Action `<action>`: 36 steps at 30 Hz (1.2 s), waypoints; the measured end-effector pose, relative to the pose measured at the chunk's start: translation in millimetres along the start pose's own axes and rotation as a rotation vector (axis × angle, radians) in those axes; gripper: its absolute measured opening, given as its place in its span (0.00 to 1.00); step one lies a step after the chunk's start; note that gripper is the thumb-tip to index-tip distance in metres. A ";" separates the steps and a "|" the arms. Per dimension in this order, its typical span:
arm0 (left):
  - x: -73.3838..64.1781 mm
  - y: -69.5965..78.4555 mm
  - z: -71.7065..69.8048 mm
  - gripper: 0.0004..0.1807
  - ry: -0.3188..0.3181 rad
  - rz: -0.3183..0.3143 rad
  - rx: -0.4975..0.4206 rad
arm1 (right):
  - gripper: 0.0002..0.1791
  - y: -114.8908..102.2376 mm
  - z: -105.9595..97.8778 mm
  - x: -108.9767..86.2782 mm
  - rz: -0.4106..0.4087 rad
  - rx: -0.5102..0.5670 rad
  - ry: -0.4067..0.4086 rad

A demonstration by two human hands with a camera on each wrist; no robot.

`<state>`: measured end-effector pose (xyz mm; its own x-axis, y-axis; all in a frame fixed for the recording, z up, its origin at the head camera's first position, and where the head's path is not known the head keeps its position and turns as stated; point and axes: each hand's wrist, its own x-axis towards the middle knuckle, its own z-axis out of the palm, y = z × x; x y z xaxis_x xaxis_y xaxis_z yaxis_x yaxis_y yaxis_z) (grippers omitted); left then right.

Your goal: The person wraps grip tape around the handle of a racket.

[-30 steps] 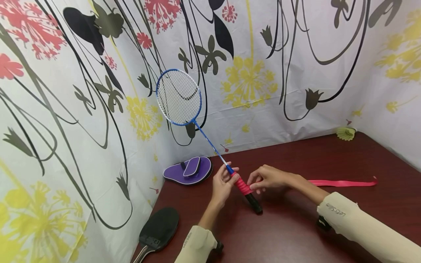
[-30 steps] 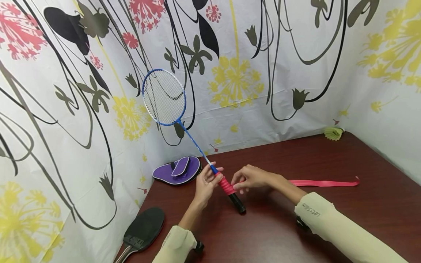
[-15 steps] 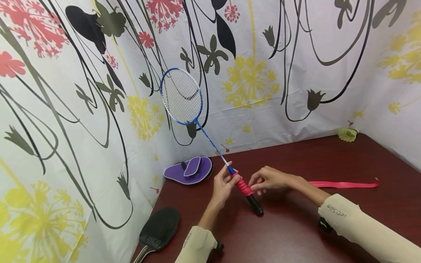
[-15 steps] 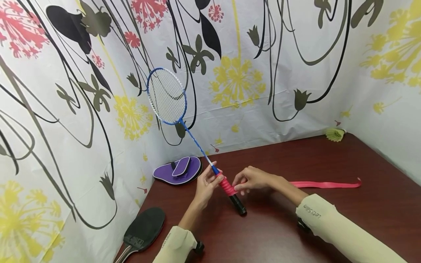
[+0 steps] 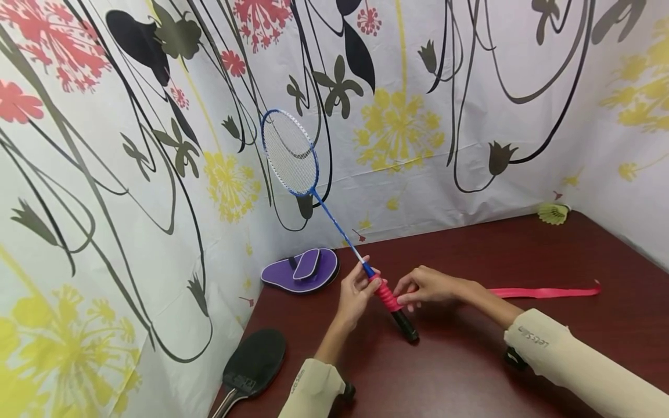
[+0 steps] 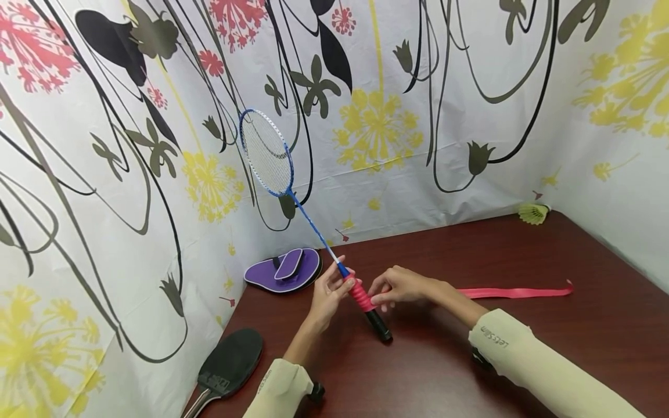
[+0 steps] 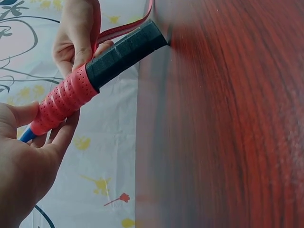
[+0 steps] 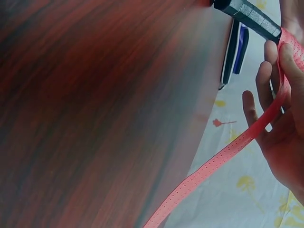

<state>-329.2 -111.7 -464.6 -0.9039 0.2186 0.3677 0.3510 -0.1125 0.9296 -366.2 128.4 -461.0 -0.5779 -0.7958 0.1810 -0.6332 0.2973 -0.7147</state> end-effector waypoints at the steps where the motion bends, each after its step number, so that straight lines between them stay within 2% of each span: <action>1: 0.0 -0.4 -0.3 0.34 -0.007 -0.005 -0.003 | 0.11 -0.1 0.7 0.1 -0.001 0.001 0.000; 5: -0.6 -2.6 -1.3 0.36 -0.020 -0.027 0.012 | 0.11 -1.6 4.0 -0.4 -0.001 0.016 -0.005; 10: -1.9 -4.3 -1.5 0.36 -0.008 -0.006 0.076 | 0.11 -5.0 7.1 -1.2 0.020 0.023 -0.003; 19: -5.1 -4.6 0.5 0.22 0.008 0.008 0.013 | 0.12 -6.9 9.3 -0.7 0.031 0.020 0.001; 28: -5.5 -3.4 1.1 0.25 0.121 0.010 0.060 | 0.15 -7.7 10.6 0.7 0.009 0.009 0.025; 33: -6.4 -3.9 -1.4 0.25 0.126 0.029 0.088 | 0.19 -9.1 12.5 1.6 0.037 0.006 0.034; 36: -6.7 -4.4 -2.6 0.25 0.122 0.053 0.094 | 0.18 -11.5 13.8 2.0 0.052 0.002 0.042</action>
<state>-325.3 -115.2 -471.3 -0.9044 0.0949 0.4159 0.4152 -0.0282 0.9093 -352.9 116.1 -461.8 -0.6311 -0.7566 0.1714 -0.6008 0.3369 -0.7249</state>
